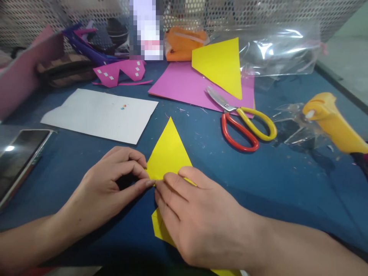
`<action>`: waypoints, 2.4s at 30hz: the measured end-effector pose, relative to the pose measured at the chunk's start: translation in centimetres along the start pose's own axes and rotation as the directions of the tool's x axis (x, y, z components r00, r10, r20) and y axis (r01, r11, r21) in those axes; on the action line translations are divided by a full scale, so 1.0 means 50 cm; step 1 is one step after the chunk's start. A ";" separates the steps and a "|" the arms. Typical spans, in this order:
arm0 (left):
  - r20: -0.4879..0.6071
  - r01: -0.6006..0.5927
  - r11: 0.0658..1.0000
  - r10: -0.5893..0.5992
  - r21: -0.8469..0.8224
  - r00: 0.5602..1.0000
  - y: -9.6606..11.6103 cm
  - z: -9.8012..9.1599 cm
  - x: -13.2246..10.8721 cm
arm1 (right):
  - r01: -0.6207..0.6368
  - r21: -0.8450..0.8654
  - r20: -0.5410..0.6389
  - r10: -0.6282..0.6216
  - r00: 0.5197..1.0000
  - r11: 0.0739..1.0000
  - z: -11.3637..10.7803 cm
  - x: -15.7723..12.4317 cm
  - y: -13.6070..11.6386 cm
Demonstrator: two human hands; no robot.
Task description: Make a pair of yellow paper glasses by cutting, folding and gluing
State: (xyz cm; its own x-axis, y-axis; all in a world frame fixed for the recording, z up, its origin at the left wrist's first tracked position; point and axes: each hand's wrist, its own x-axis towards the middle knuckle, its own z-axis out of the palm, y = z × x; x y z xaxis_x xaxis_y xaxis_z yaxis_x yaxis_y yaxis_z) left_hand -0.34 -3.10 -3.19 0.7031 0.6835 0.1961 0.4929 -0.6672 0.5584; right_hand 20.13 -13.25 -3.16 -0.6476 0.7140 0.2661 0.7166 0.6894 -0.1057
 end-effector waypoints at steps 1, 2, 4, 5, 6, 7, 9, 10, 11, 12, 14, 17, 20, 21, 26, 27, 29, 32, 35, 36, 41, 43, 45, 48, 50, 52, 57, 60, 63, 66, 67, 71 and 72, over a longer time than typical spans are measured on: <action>0.000 -0.001 1.000 0.001 -0.003 1.000 -0.001 0.000 0.000 | 0.008 -0.016 0.005 -0.008 1.000 1.000 0.002 -0.002 -0.002; 0.007 -0.001 1.000 0.001 -0.012 1.000 -0.002 -0.001 0.000 | 0.012 -0.028 0.009 -0.012 1.000 1.000 0.004 -0.003 -0.003; 0.024 0.003 0.999 -0.002 -0.040 1.000 -0.006 -0.003 -0.001 | 0.012 -0.042 0.020 -0.011 1.000 0.999 0.007 -0.003 -0.002; 0.026 0.002 0.998 0.000 -0.058 1.000 -0.008 -0.005 -0.002 | 0.008 -0.047 0.023 -0.007 1.000 0.999 0.009 -0.003 -0.002; 0.030 0.000 0.997 0.002 -0.073 1.000 -0.011 -0.006 -0.003 | 0.007 -0.054 0.018 -0.006 1.000 0.999 0.009 -0.002 -0.001; 0.034 -0.001 0.997 0.004 -0.083 0.999 -0.012 -0.007 -0.004 | 0.002 -0.065 0.002 -0.002 1.000 0.998 0.009 0.000 0.000; 0.036 -0.007 0.996 0.010 -0.088 0.999 -0.015 -0.007 -0.004 | -0.011 -0.100 -0.034 0.008 0.999 0.995 0.008 0.003 -0.001; 0.038 -0.009 0.997 0.012 -0.083 0.999 -0.015 -0.007 -0.004 | -0.017 -0.118 -0.044 0.012 0.999 0.993 0.006 0.004 -0.002; 0.042 -0.013 0.997 0.017 -0.076 0.999 -0.014 -0.007 -0.004 | -0.023 -0.134 -0.052 0.016 0.999 0.991 0.005 0.005 -0.003; 0.043 -0.021 0.997 0.024 -0.068 0.999 -0.013 -0.007 -0.003 | -0.023 -0.145 -0.060 0.015 0.998 0.989 0.005 0.005 -0.005; 0.047 -0.049 0.998 0.052 -0.050 0.998 -0.010 -0.006 -0.003 | -0.023 -0.156 -0.061 0.014 0.998 0.988 0.005 0.004 -0.007; 0.058 -0.073 0.997 0.074 -0.022 0.996 -0.008 -0.007 -0.003 | -0.024 -0.136 -0.064 0.016 0.998 0.990 0.008 0.003 -0.008; 0.064 -0.051 0.999 0.052 -0.018 0.997 -0.008 -0.007 -0.003 | -0.129 0.030 -0.083 0.131 0.988 0.991 0.010 0.011 -0.003; 0.065 -0.042 0.999 0.044 -0.022 0.997 -0.008 -0.006 -0.003 | -0.205 0.125 -0.084 0.216 0.973 0.971 0.010 0.015 0.000; 0.038 -0.017 0.998 0.019 -0.057 0.999 -0.011 0.000 -0.004 | -0.500 0.428 0.026 0.543 0.839 0.752 0.012 0.038 0.010; 0.031 -0.017 0.998 0.019 -0.064 0.999 -0.012 0.001 -0.004 | -0.513 0.437 0.044 0.552 0.833 0.739 0.014 0.040 0.011; 0.038 -0.016 0.997 0.019 -0.079 0.999 -0.012 -0.003 -0.001 | -0.517 0.444 0.058 0.552 0.832 0.732 0.018 0.041 0.011; 0.073 0.035 0.992 -0.026 -0.121 0.997 -0.015 -0.016 0.004 | -0.514 0.450 0.054 0.552 0.832 0.730 0.023 0.039 0.010; 0.039 0.141 0.976 -0.137 -0.164 0.990 -0.018 -0.031 0.008 | -0.506 0.454 0.036 0.552 0.833 0.734 0.026 0.037 0.009; 0.023 0.165 0.972 -0.163 -0.168 0.986 -0.019 -0.034 0.008 | -0.504 0.455 0.033 0.552 0.833 0.734 0.026 0.037 0.009; 0.046 0.168 0.970 -0.162 -0.179 0.986 -0.020 -0.032 0.006 | -0.495 0.443 0.021 0.544 0.839 0.747 0.026 0.038 0.010; 0.081 0.146 0.972 -0.133 -0.183 0.988 -0.019 -0.029 0.006 | -0.490 0.438 0.017 0.538 0.843 0.754 0.025 0.038 0.011; 0.105 0.109 0.979 -0.091 -0.175 0.990 -0.020 -0.027 0.007 | -0.491 0.430 0.020 0.536 0.844 0.758 0.023 0.040 0.011; 0.115 0.048 0.988 -0.031 -0.147 0.993 -0.022 -0.023 0.009 | -0.502 0.411 0.033 0.538 0.842 0.761 0.020 0.042 0.012; 0.106 0.014 0.992 0.000 -0.128 0.994 -0.023 -0.020 0.010 | -0.503 0.402 0.032 0.538 0.843 0.765 0.018 0.042 0.011; 0.090 -0.008 0.993 0.018 -0.115 0.996 -0.023 -0.018 0.011 | -0.502 0.397 0.028 0.537 0.843 0.768 0.016 0.042 0.010; 0.109 0.001 0.993 0.012 -0.118 0.994 -0.026 -0.025 0.012 | -0.506 0.380 0.039 0.533 0.845 0.774 0.015 0.042 0.010; 0.131 0.021 0.991 -0.003 -0.133 0.991 -0.029 -0.031 0.013 | -0.507 0.378 0.048 0.531 0.846 0.774 0.016 0.044 0.010; 0.116 0.003 0.988 0.015 -0.157 0.993 -0.028 -0.029 0.012 | -0.511 0.375 0.041 0.537 0.843 0.773 0.017 0.045 0.009; 0.104 -0.038 0.988 0.054 -0.149 0.993 -0.026 -0.024 0.012 | -0.511 0.376 0.031 0.541 0.840 0.773 0.020 0.044 0.007; 0.103 -0.060 0.989 0.074 -0.137 0.992 -0.026 -0.022 0.012 | -0.509 0.377 0.028 0.540 0.841 0.773 0.021 0.044 0.006; 0.083 -0.150 0.985 0.157 -0.086 0.984 -0.026 -0.017 0.011 | -0.496 0.370 0.022 0.526 0.850 0.786 0.025 0.044 0.006; 0.080 -0.162 0.984 0.167 -0.071 0.983 -0.025 -0.016 0.010 | -0.492 0.366 0.024 0.521 0.853 0.790 0.025 0.044 0.006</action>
State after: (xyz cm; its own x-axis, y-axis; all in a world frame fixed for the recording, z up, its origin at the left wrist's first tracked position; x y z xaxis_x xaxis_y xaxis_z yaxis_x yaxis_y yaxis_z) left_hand -1.00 -1.68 -3.17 0.8143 0.5365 0.2215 0.3353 -0.7462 0.5751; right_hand 18.59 -11.32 -3.83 -0.1853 0.9713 0.1494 0.7900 0.2376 -0.5652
